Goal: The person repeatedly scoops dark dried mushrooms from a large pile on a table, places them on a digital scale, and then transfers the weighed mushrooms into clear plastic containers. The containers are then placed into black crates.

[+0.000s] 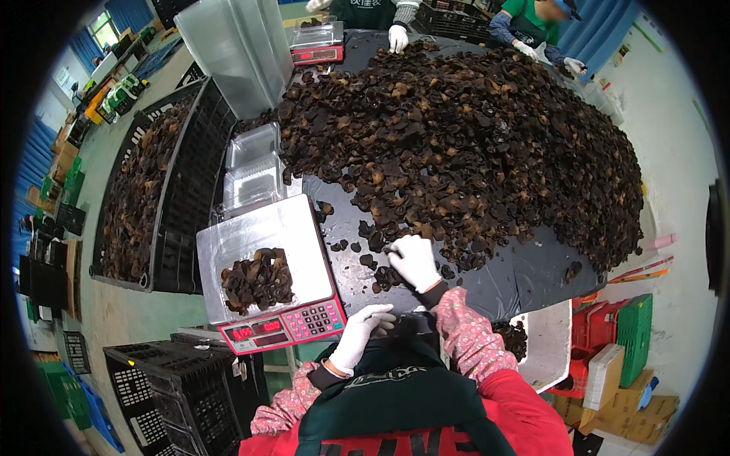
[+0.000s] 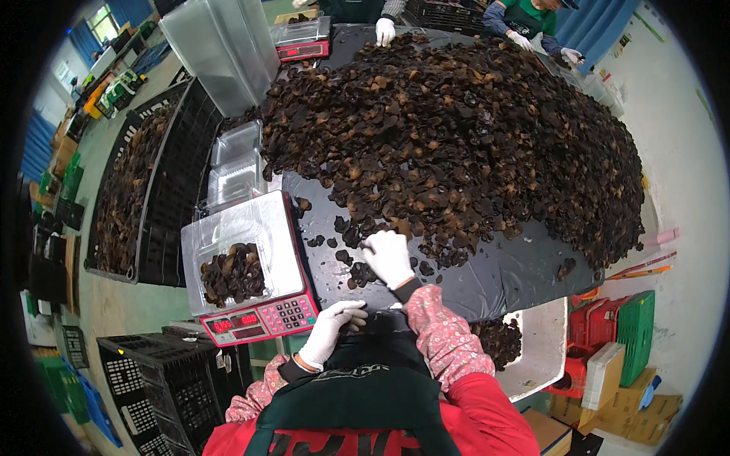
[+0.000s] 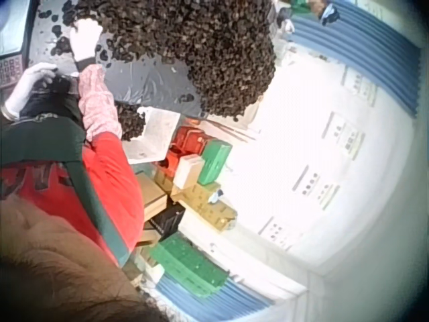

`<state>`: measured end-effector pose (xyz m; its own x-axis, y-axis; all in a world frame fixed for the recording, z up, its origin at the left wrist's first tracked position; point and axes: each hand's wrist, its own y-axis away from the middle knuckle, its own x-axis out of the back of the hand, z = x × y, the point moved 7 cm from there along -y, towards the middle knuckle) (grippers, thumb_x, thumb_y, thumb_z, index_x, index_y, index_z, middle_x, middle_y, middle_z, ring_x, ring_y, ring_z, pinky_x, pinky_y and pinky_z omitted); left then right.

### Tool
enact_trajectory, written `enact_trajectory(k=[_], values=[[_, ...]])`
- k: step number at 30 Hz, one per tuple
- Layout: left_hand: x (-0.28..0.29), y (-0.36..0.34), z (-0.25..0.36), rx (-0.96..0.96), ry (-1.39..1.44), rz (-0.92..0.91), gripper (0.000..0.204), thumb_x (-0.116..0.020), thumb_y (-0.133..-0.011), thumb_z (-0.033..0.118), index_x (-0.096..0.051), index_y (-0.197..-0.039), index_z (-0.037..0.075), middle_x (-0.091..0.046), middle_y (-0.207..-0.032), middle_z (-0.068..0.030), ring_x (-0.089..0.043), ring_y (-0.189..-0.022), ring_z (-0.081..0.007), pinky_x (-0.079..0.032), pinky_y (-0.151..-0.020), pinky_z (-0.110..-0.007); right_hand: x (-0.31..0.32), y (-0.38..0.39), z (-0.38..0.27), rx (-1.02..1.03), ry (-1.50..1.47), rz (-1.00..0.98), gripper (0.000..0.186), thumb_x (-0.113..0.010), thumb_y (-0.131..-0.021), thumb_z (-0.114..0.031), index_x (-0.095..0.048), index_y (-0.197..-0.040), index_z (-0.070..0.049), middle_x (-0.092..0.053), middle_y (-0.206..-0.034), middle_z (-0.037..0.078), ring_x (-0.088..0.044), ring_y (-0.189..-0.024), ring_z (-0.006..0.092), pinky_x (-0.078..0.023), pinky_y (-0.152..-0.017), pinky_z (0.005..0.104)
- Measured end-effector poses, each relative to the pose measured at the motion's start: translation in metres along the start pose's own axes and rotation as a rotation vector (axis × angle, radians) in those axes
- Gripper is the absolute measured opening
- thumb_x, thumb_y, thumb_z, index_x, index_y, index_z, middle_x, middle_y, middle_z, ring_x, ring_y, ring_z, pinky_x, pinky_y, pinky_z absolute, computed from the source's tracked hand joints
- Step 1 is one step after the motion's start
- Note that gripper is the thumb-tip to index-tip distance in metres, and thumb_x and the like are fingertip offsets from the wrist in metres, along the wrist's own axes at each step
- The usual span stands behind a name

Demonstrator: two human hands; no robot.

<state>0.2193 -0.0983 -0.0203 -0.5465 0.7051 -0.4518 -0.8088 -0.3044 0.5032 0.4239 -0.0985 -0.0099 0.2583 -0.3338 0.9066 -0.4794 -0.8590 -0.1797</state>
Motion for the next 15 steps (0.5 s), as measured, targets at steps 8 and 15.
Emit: enact_trajectory(k=[8,15], values=[[-0.009,-0.002,0.008,0.074,0.25,-0.109,0.037,-0.045,-0.105,0.032,-0.059,-0.126,0.006,-0.068,-0.104,-0.0048,-0.062,-0.088,-0.0134,-0.049,-0.078,-0.027,0.069,0.065,-0.017,-0.231,-0.631,0.158,0.024,-0.072,-0.083,-0.009,-0.069,-0.105,-0.002,-0.067,-0.095,0.011,-0.065,-0.083,0.0186,-0.052,-0.075,0.0313],[-0.003,-0.005,-0.002,0.118,0.279,-0.145,0.028,-0.054,-0.101,0.029,-0.064,-0.117,0.009,-0.067,-0.098,-0.0028,-0.059,-0.082,-0.013,-0.046,-0.072,-0.027,0.059,0.09,-0.062,0.037,-0.589,0.169,0.026,-0.073,-0.079,-0.01,-0.07,-0.104,-0.006,-0.068,-0.09,0.009,-0.064,-0.087,0.0281,-0.049,-0.08,0.0379]])
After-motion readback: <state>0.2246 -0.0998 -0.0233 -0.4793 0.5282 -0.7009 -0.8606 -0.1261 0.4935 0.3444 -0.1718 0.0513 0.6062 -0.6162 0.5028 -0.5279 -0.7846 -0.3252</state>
